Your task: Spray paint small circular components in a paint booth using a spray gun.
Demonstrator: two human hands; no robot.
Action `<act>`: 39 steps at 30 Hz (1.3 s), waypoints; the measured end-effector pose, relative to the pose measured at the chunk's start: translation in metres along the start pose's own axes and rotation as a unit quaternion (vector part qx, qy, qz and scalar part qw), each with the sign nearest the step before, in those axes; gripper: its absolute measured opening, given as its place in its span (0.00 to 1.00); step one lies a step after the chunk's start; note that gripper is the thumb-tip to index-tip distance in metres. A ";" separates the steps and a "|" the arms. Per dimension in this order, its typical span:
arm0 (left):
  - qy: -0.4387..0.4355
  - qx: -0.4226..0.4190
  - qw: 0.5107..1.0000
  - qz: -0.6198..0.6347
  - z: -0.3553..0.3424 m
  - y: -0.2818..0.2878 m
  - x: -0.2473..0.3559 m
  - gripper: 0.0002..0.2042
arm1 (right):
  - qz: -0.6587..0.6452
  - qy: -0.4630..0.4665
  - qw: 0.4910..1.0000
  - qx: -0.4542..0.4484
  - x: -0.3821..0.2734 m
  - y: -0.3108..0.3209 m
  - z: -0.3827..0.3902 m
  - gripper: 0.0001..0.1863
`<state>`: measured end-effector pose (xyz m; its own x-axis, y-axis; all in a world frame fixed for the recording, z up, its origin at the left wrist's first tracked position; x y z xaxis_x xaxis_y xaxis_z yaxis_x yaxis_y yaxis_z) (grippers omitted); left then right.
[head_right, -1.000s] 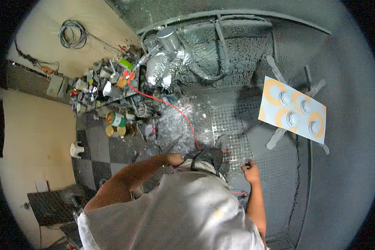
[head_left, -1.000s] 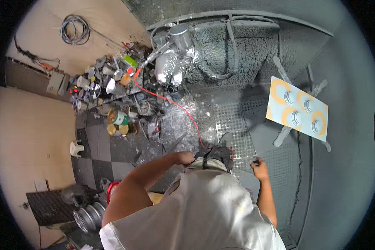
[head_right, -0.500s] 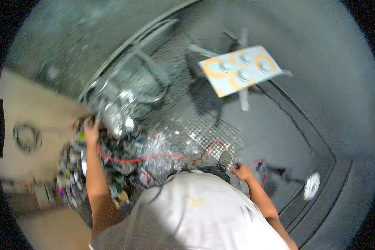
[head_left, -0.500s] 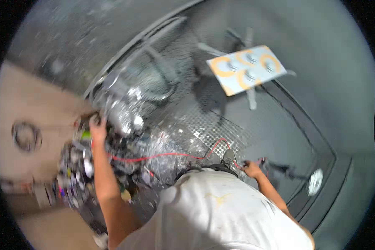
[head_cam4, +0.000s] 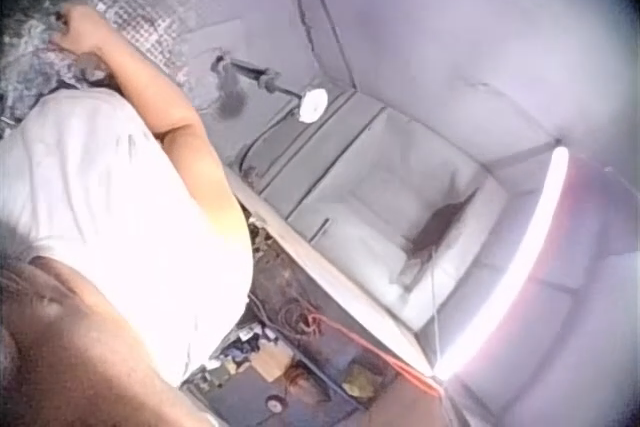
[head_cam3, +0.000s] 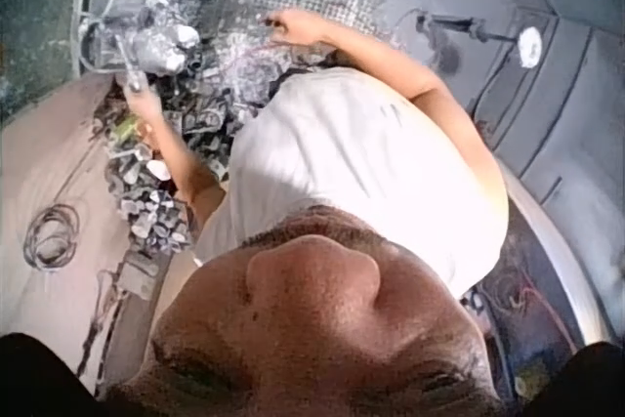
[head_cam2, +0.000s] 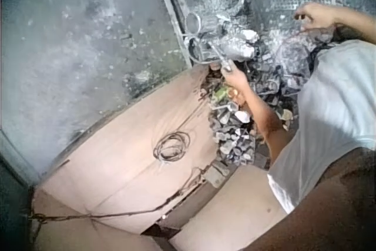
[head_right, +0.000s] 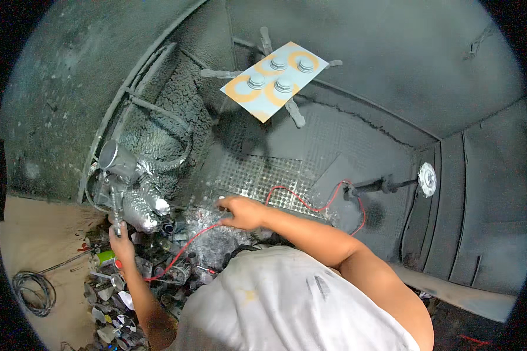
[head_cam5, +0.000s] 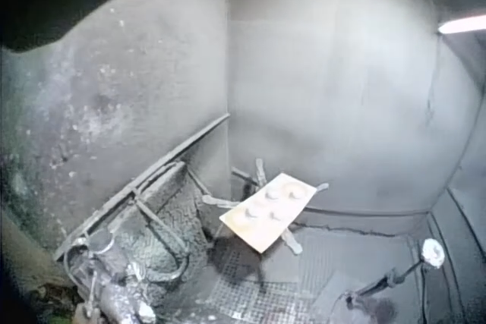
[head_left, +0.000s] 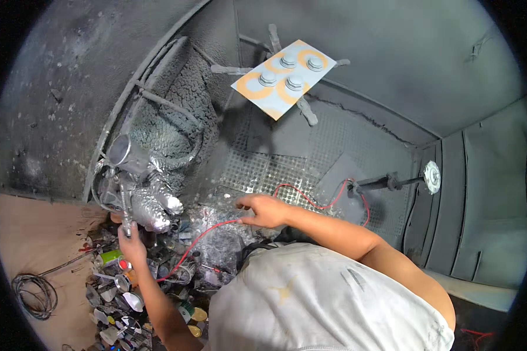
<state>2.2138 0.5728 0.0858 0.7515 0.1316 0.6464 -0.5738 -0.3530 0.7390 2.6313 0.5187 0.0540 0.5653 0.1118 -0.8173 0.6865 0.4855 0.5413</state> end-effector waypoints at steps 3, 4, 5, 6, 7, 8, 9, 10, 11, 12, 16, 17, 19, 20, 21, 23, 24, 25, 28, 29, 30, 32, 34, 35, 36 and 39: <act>0.007 -0.076 0.988 0.132 0.025 -0.013 0.023 0.17 | -0.003 0.024 1.000 0.007 -0.024 0.010 -0.022 0.32; -0.005 -0.082 0.987 0.140 0.040 -0.021 0.038 0.16 | -0.036 0.027 0.999 0.030 -0.037 0.014 -0.028 0.32; -0.019 -0.091 0.985 0.148 0.053 -0.031 0.055 0.15 | -0.069 0.029 0.996 0.056 -0.045 0.017 -0.034 0.33; 0.014 -0.122 0.973 0.196 0.067 -0.047 0.075 0.16 | -0.013 0.069 0.990 0.120 -0.040 0.017 -0.041 0.39; 0.043 -0.156 0.957 0.243 0.079 -0.066 0.094 0.16 | -0.010 0.068 0.990 0.123 -0.035 0.015 -0.046 0.39; 0.044 -0.176 0.946 0.268 0.092 -0.091 0.099 0.17 | -0.002 0.029 0.976 0.216 -0.030 0.018 -0.050 0.43; 0.047 -0.195 0.935 0.292 0.106 -0.116 0.107 0.17 | 0.005 -0.010 0.952 0.305 -0.033 0.025 -0.049 0.47; 0.045 -0.219 0.926 0.304 0.121 -0.139 0.118 0.18 | -0.067 -0.053 0.956 0.280 -0.030 0.036 -0.045 0.48; 0.038 -0.249 0.915 0.316 0.135 -0.163 0.138 0.19 | -0.080 -0.065 0.935 0.340 -0.016 0.048 -0.040 0.48; 0.017 -0.275 0.899 0.340 0.150 -0.189 0.155 0.19 | -0.093 -0.075 0.910 0.396 0.000 0.058 -0.035 0.47; -0.037 -0.418 0.840 0.345 0.199 -0.262 0.231 0.22 | -0.146 -0.191 0.836 0.494 0.089 0.122 0.007 0.25; -0.055 -0.461 0.815 0.346 0.203 -0.270 0.255 0.22 | -0.151 -0.196 0.811 0.530 0.110 0.140 0.023 0.26; -0.133 -0.535 0.762 0.340 0.203 -0.305 0.286 0.25 | -0.334 -0.086 0.725 0.597 0.109 0.180 0.045 0.26; -0.106 -0.624 0.714 0.298 0.200 -0.329 0.300 0.23 | -0.317 -0.120 0.741 0.580 0.113 0.199 0.061 0.26; -0.104 -0.650 0.666 0.351 0.196 -0.344 0.321 0.20 | -0.299 -0.153 0.756 0.562 0.119 0.216 0.075 0.25; -0.107 -0.631 0.671 0.375 0.187 -0.372 0.357 0.16 | -0.284 -0.177 0.769 0.545 0.137 0.245 0.096 0.23; -0.105 -0.629 0.674 0.373 0.187 -0.385 0.373 0.16 | -0.282 -0.175 0.771 0.544 0.140 0.258 0.104 0.22; -0.086 -0.622 0.676 0.386 0.186 -0.397 0.388 0.15 | -0.286 -0.174 0.772 0.540 0.150 0.269 0.112 0.22; -0.058 -0.599 0.696 0.392 0.178 -0.426 0.419 0.12 | -0.275 -0.185 0.816 0.473 0.162 0.300 0.131 0.36; -0.053 -0.586 0.708 0.390 0.174 -0.434 0.428 0.11 | -0.279 -0.183 0.817 0.470 0.164 0.308 0.140 0.36; -0.044 -0.581 0.717 0.382 0.168 -0.454 0.426 0.10 | -0.287 -0.157 0.839 0.435 0.167 0.314 0.143 0.37; -0.037 -0.559 0.741 0.370 0.149 -0.482 0.425 0.08 | -0.314 -0.126 0.867 0.366 0.170 0.322 0.151 0.40; 0.014 -0.520 0.771 0.368 0.122 -0.504 0.421 0.05 | -0.351 -0.120 0.880 0.296 0.164 0.322 0.159 0.41; 0.063 -0.493 0.774 0.392 0.107 -0.518 0.415 0.05 | -0.364 -0.112 0.887 0.261 0.161 0.320 0.159 0.41; 0.111 -0.479 0.769 0.409 0.091 -0.520 0.420 0.04 | -0.385 -0.100 0.885 0.241 0.162 0.318 0.159 0.39; 0.128 -0.423 0.792 0.421 0.053 -0.525 0.437 0.05 | -0.240 -0.075 0.925 0.285 0.172 0.318 0.147 0.30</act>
<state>2.8608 0.7665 -0.0303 -0.0429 0.4020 0.9146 -0.9306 0.3171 -0.1830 3.0142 0.5651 0.1144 0.1602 -0.1405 -0.9770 0.9803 -0.0929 0.1741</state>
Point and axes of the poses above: each hand's wrist, its own z-axis away from the middle knuckle, its own y-axis out of the back of the hand, x = y × z, the point moved 3 cm from there along -z, towards the middle knuckle, and after that the axes turned 4 degrees about z, right-handed, at the moved point
